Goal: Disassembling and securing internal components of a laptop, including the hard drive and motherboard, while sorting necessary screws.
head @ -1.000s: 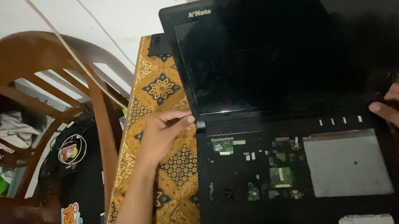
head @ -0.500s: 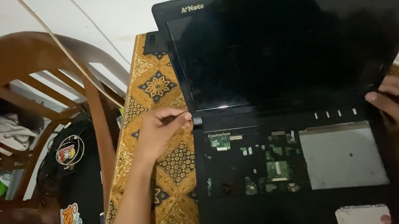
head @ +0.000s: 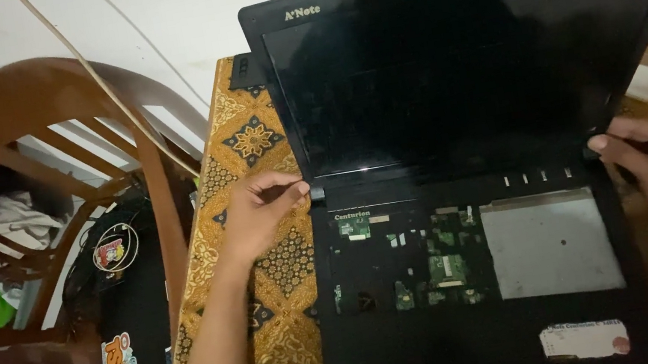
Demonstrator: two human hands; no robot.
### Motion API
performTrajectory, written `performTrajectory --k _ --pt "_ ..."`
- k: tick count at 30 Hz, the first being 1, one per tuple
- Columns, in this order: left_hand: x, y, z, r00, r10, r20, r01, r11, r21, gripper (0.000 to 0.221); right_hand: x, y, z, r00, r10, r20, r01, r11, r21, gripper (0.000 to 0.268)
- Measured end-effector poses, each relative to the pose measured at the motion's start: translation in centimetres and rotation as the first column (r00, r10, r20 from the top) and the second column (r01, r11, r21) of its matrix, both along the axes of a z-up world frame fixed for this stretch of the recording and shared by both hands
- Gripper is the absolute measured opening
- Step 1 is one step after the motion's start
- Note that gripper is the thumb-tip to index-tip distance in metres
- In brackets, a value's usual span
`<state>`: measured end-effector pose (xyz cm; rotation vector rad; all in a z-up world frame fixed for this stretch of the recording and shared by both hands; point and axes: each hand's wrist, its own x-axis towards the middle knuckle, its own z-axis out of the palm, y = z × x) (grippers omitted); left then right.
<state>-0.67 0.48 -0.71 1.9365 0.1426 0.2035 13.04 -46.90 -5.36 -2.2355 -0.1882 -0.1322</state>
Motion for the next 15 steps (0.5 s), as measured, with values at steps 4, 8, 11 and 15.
performTrajectory --k 4,8,11,15 --pt "-0.2 -0.3 0.4 0.997 -0.032 -0.066 0.036 0.998 0.052 0.006 -0.5 0.4 1.2 0.998 0.032 -0.045 -0.031 0.999 0.023 0.035" --pt "-0.3 -0.7 0.9 0.988 0.005 -0.157 0.005 0.998 0.064 0.003 -0.5 0.6 2.2 0.993 -0.005 -0.115 0.005 1.0 -0.002 0.035" --pt "-0.5 -0.5 0.8 0.995 -0.056 -0.083 0.059 0.998 0.038 0.007 -0.3 0.3 1.9 0.989 0.038 -0.142 -0.029 0.997 0.069 0.042" --pt "-0.5 -0.9 1.1 0.987 -0.015 -0.16 0.03 0.996 0.088 0.011 -0.6 0.6 2.3 0.992 0.047 -0.115 -0.041 0.998 0.054 0.041"
